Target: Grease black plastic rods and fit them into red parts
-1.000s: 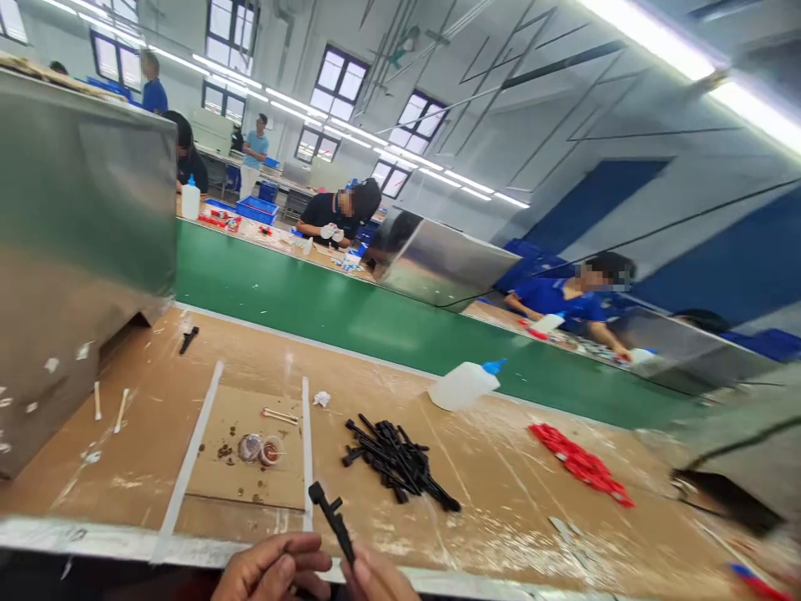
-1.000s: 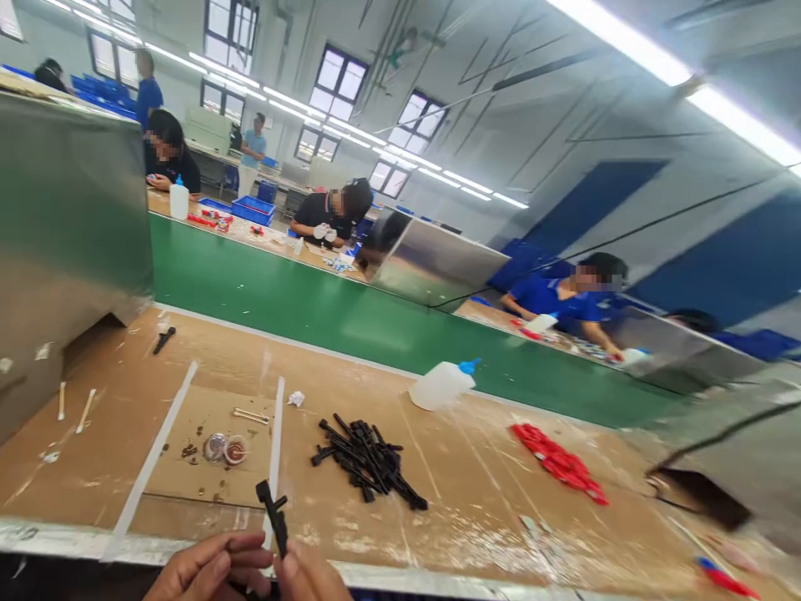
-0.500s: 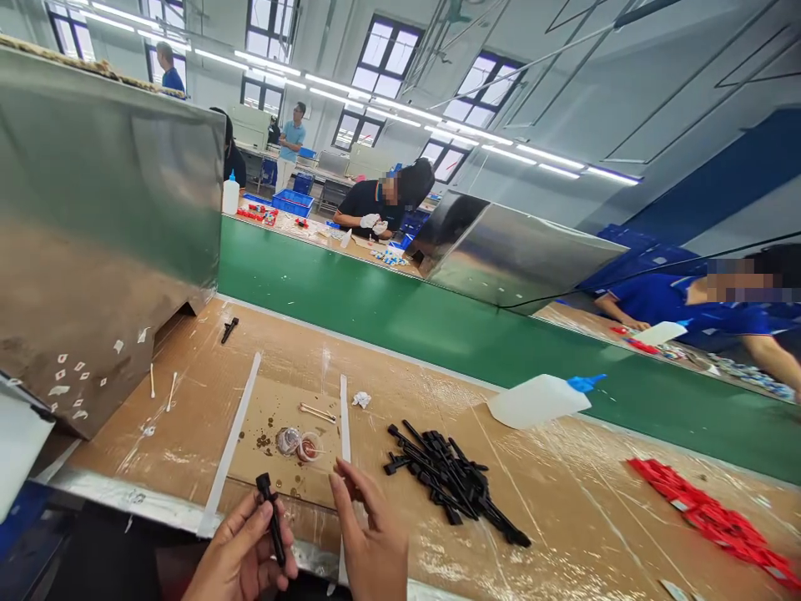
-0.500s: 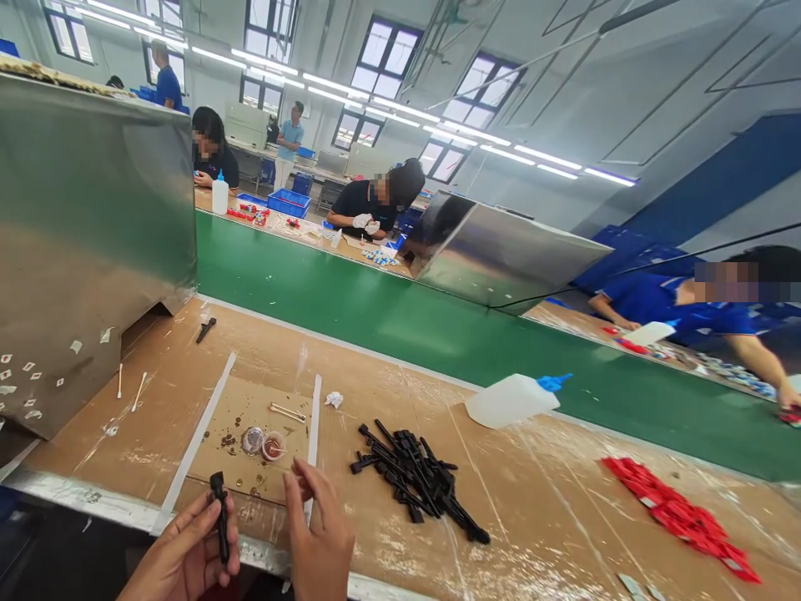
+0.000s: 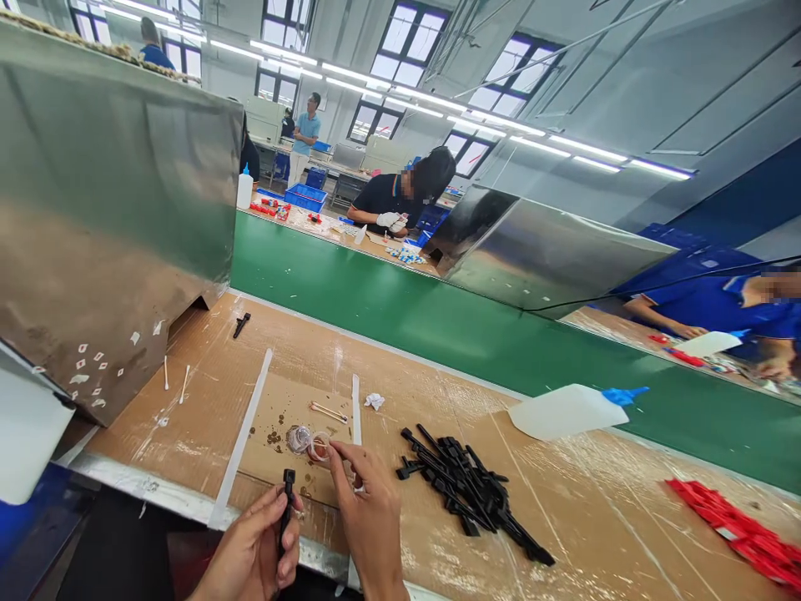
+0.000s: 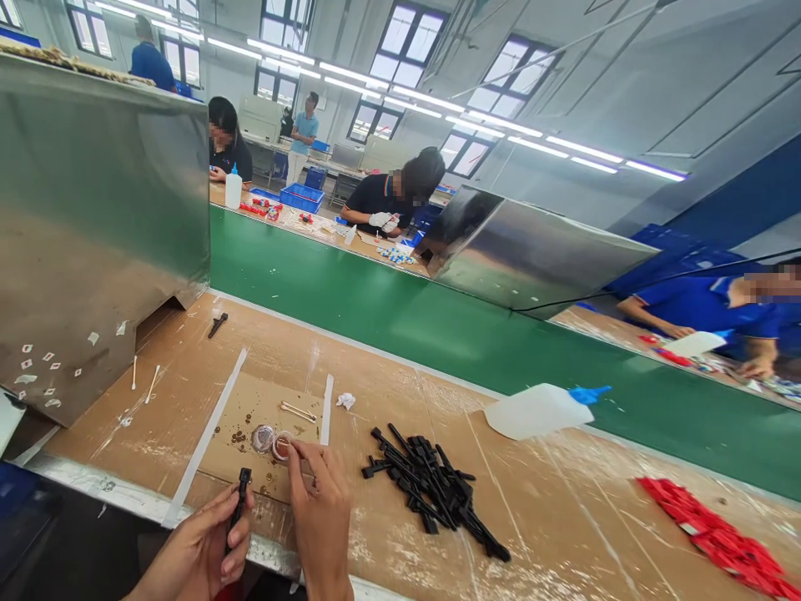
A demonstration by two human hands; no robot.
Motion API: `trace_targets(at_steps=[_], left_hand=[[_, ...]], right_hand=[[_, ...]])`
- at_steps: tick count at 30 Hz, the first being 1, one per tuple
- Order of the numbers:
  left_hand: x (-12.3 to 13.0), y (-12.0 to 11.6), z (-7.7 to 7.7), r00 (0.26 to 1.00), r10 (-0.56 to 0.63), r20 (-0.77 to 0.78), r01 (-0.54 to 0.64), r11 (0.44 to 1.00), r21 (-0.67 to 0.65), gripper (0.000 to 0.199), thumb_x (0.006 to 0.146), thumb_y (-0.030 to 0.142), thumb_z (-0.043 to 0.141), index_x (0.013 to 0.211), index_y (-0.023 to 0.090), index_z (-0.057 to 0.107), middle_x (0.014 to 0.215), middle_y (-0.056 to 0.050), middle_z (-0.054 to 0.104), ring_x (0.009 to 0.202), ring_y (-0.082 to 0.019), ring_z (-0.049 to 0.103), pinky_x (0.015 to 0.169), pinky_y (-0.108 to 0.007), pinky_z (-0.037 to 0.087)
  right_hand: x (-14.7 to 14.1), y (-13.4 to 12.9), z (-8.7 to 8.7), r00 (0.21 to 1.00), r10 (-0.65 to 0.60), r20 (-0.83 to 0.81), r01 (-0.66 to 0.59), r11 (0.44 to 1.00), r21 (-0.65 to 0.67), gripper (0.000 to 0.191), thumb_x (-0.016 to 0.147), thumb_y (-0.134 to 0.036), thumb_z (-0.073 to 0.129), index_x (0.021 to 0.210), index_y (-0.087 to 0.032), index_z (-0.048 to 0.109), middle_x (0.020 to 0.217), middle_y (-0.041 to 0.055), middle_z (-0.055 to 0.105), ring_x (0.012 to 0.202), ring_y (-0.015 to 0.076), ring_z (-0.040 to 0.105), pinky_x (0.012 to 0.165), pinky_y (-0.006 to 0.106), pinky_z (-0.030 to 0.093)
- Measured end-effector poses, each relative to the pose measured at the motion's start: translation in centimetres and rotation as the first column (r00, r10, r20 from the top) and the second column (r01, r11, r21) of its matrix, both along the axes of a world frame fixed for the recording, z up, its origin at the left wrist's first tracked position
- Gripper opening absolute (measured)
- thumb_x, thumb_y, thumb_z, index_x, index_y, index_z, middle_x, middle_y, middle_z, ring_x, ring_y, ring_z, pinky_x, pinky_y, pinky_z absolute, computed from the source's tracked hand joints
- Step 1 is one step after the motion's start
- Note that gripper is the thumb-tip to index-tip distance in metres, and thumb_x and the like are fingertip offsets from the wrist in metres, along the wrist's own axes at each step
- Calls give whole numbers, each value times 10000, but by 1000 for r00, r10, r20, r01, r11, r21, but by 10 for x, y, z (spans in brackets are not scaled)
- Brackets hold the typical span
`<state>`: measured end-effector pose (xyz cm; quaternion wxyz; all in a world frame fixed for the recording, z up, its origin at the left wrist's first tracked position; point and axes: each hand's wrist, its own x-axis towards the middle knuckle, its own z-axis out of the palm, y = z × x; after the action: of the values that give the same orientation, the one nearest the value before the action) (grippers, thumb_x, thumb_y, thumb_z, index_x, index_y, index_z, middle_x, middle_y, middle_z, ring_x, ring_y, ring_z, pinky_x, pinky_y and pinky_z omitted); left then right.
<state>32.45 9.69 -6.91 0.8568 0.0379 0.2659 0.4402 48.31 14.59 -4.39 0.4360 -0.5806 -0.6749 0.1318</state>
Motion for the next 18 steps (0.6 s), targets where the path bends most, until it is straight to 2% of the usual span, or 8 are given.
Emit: trace_targets(at_steps=[2, 4, 9, 15, 18], left_hand=[[2, 0, 1, 1000, 10, 17, -10, 1000, -2, 388, 705, 449, 823, 896, 150, 666, 551, 70, 503, 401, -36, 386, 440, -212, 178], [4, 0, 2, 999, 23, 41, -23, 1000, -2, 360, 728, 425, 812, 886, 136, 667, 528, 81, 460, 400, -30, 352, 431, -206, 167], [11, 7, 5, 992, 55, 117, -51, 998, -35, 335, 752, 406, 795, 851, 123, 647, 483, 116, 312, 391, -20, 218, 409, -185, 127], [15, 13, 7, 992, 59, 109, -54, 997, -48, 260, 840, 370, 705, 852, 126, 617, 502, 111, 292, 405, -27, 197, 417, -185, 134], [14, 12, 7, 994, 55, 95, -51, 998, -46, 270, 829, 384, 709, 855, 136, 605, 506, 113, 290, 410, -32, 191, 420, -187, 133]], right_hand=[[0, 1, 4, 1000, 15, 9, -15, 1000, 21, 188, 948, -365, 585, 976, -244, 726, 931, 23, 719, 872, 181, 644, 805, 288, 496], [1, 2, 7, 1000, 11, -18, -11, 1000, 14, 192, 938, -372, 598, 958, -233, 729, 922, 26, 730, 816, 174, 656, 765, 278, 511], [8, 3, 4, 995, -53, -88, 52, 999, -14, 231, 932, -383, 603, 969, -198, 736, 897, 34, 763, 724, 161, 705, 715, 250, 551], [14, 3, -2, 986, -86, -141, 79, 996, -52, 237, 921, -386, 611, 981, -193, 734, 932, 52, 769, 773, 181, 734, 756, 275, 582], [13, -1, 0, 977, -84, -194, 74, 996, -58, 208, 899, -369, 645, 970, -196, 737, 922, 48, 768, 789, 180, 738, 766, 264, 587]])
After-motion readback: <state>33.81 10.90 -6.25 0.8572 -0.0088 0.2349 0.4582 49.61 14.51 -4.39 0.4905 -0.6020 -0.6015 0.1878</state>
